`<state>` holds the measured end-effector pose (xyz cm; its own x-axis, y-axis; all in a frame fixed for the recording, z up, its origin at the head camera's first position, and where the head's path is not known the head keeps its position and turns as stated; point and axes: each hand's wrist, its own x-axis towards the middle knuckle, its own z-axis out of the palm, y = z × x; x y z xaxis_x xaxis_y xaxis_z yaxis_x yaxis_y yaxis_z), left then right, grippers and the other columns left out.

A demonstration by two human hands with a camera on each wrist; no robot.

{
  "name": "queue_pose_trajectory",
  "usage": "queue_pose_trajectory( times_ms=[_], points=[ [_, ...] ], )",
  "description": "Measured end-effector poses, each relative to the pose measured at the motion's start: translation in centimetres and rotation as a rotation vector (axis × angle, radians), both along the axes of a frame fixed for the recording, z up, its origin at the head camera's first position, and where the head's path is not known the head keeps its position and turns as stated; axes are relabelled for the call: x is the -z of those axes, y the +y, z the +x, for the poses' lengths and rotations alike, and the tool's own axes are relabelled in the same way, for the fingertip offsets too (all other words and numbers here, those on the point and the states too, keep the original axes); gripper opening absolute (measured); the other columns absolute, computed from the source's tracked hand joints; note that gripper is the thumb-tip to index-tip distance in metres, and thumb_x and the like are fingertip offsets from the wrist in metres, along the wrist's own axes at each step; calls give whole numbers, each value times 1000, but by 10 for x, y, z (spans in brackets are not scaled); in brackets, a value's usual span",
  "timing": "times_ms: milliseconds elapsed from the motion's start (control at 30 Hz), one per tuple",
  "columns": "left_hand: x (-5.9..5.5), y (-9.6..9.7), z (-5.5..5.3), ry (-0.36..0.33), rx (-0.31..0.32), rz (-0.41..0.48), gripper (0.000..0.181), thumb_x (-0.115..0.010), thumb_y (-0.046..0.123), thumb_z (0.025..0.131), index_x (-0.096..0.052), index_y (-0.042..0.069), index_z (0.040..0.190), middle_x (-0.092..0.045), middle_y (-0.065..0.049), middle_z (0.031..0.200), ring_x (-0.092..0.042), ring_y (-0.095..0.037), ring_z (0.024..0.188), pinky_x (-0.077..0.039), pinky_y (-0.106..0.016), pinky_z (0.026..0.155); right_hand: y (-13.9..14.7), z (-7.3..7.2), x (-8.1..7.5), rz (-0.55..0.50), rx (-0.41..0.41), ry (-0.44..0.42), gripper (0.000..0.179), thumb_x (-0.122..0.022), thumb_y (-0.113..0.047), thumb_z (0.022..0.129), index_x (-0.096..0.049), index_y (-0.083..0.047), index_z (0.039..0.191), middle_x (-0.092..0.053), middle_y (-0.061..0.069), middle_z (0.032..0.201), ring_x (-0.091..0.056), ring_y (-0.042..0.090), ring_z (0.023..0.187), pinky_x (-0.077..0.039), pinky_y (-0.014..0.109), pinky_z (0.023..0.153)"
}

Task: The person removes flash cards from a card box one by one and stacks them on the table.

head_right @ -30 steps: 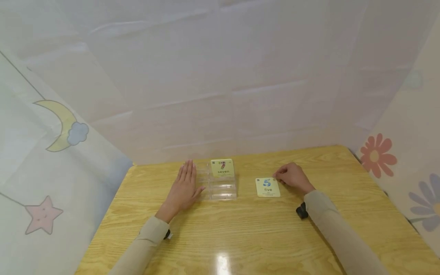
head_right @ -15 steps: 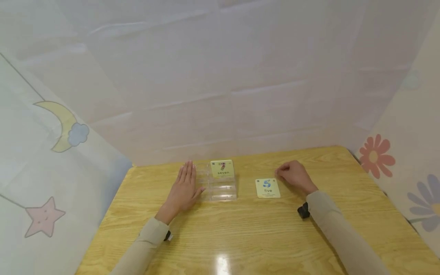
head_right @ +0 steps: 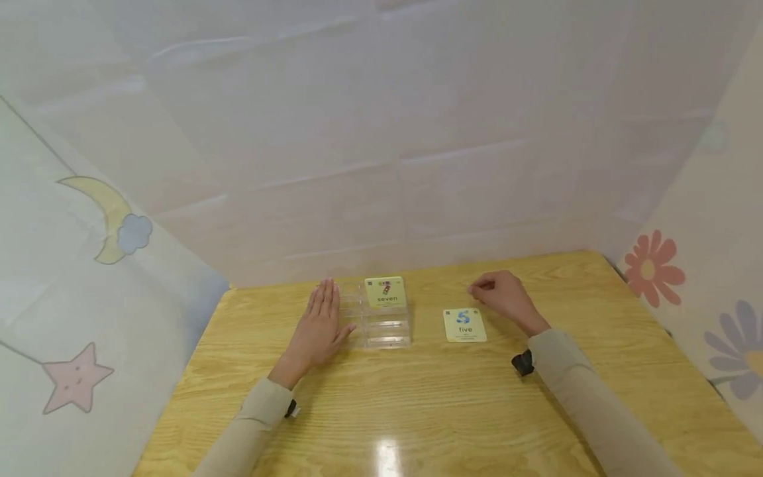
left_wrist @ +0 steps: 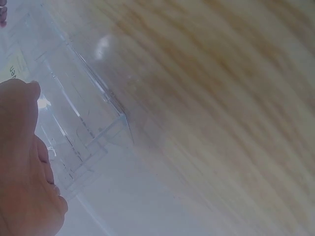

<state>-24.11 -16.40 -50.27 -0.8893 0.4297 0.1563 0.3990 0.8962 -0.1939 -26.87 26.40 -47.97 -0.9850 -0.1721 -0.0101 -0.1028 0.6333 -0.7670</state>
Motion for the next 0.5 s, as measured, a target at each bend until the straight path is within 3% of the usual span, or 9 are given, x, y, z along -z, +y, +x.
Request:
queue_pose_trajectory(
  times_ms=[200,500],
  points=[
    [1,2,0,-21,-4,-5,90,-35,58,111,-8,-8,165,-8,-29,175,-3,-39,166,-12,-51,137,-4,3,-9,4,-10,34,41,-63,-34,107,-72,1,126,-76,24,110,-72,37,94,-63,47,77],
    [-2,3,1,-4,-18,-33,89,-33,59,111,-11,-9,165,-9,-29,175,-12,-42,165,-14,-52,136,-15,8,-27,-39,-29,38,45,-64,-38,106,-71,-1,129,-75,24,116,-74,34,98,-65,44,81]
  ],
)
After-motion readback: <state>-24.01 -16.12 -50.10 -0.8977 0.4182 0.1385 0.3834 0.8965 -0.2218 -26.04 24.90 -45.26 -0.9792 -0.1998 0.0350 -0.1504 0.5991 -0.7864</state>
